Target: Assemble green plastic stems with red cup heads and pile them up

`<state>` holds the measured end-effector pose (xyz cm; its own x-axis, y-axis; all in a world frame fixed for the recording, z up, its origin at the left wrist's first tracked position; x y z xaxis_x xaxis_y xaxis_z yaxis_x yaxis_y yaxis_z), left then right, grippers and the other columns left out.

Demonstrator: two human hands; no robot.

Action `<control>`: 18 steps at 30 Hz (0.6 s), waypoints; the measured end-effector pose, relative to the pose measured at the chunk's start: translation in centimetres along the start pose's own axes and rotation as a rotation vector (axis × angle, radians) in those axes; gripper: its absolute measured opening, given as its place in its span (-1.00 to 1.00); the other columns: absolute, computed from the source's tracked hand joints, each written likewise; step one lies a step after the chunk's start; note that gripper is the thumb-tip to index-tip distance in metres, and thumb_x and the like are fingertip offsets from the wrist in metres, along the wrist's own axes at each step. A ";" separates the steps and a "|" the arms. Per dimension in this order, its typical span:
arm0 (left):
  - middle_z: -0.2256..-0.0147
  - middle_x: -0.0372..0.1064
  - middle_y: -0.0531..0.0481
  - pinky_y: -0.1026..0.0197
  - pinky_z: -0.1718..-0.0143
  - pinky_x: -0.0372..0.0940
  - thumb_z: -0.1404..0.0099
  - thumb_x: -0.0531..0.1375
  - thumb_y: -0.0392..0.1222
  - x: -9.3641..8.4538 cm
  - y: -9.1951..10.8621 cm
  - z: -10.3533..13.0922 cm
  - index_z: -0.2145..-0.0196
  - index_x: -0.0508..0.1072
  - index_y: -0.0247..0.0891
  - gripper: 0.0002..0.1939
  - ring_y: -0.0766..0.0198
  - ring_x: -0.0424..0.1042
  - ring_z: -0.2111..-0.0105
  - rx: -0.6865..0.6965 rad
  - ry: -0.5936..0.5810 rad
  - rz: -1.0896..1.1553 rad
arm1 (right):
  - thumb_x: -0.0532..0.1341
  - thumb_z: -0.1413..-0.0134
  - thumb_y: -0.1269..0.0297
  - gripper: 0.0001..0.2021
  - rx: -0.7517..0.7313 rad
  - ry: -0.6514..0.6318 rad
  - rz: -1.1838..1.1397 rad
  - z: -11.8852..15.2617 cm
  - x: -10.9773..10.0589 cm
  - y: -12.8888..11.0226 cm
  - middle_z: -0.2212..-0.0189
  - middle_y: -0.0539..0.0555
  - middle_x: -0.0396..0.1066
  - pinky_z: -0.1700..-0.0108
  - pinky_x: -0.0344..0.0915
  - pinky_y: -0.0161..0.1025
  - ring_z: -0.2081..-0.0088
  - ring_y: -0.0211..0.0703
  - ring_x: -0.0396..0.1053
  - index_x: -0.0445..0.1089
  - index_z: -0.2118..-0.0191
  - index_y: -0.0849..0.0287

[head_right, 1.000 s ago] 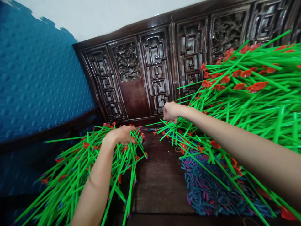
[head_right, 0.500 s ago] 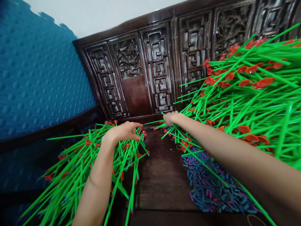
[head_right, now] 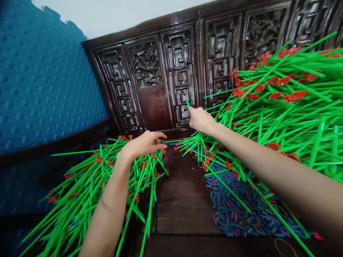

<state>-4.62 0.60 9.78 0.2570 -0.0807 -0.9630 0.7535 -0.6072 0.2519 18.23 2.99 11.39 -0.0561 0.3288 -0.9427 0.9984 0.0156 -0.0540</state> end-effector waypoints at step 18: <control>0.26 0.49 0.00 0.27 0.24 0.38 -0.40 0.10 -0.27 -2.4 4.0 1.4 -0.06 0.42 -0.23 -0.70 0.32 0.50 0.31 0.263 0.628 0.319 | 0.25 -0.09 0.45 -0.95 -0.260 -0.175 -0.312 10.9 -3.2 -3.1 0.44 0.04 0.46 0.32 0.33 -0.26 0.39 -0.14 0.45 0.44 0.35 0.17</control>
<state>-3.08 -2.76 12.92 0.7946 0.1340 -0.5921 0.4359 -0.8048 0.4028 15.29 -8.42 10.99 -0.3321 0.1066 -0.9372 0.9001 0.3329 -0.2811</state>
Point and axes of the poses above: each hand's wrist, its own z-axis away from the middle knuckle, its own x-axis out of the palm, y = z × x, the point moved 2 cm from there along -z, towards the middle knuckle
